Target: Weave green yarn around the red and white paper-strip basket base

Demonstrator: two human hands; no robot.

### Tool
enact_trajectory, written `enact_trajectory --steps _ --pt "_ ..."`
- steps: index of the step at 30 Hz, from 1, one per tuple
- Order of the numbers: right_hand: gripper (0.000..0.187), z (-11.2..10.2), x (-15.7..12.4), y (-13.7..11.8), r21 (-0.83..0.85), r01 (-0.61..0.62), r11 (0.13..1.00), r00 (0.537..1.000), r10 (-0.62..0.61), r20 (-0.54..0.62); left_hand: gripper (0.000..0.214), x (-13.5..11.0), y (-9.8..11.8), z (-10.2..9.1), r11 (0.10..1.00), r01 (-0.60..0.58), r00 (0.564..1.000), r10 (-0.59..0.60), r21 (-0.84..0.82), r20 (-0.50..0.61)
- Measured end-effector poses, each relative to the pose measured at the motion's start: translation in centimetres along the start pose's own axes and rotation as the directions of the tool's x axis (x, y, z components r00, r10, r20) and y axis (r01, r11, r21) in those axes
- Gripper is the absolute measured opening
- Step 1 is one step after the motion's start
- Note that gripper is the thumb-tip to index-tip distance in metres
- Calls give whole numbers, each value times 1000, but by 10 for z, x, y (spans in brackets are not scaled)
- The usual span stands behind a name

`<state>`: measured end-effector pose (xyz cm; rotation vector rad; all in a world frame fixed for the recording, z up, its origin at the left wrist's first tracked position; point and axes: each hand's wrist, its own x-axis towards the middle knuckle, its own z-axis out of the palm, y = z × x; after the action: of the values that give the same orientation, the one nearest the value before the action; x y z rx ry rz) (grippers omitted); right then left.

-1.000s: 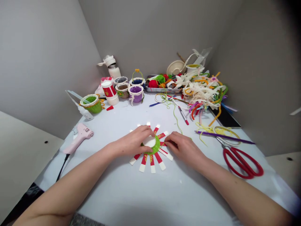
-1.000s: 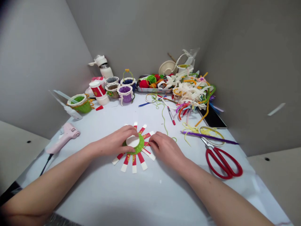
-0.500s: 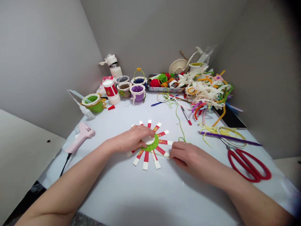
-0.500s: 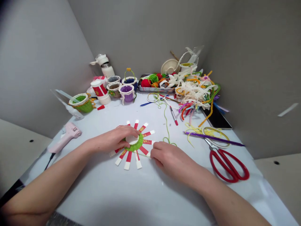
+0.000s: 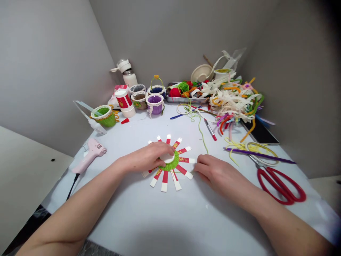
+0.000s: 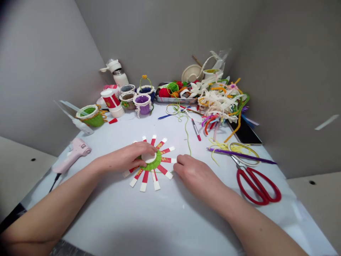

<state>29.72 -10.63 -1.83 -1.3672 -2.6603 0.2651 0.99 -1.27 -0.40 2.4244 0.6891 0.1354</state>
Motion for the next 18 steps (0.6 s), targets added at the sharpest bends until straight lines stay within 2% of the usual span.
enact_trajectory --steps 4,8,10,18 --pt "25 8 11 7 121 -56 991 995 66 -74 37 0 1 1 1000 -2 1000 2 -6 3" --pt "20 21 25 9 285 -178 942 934 252 -252 37 1 1 4 999 -45 999 45 1 10" --pt "17 27 30 9 326 -200 924 919 292 -266 38 0 2 4 998 -59 998 59 4 7" --pt "18 31 32 9 355 -186 916 933 279 -229 21 4 12 8 995 -102 993 103 12 -61"
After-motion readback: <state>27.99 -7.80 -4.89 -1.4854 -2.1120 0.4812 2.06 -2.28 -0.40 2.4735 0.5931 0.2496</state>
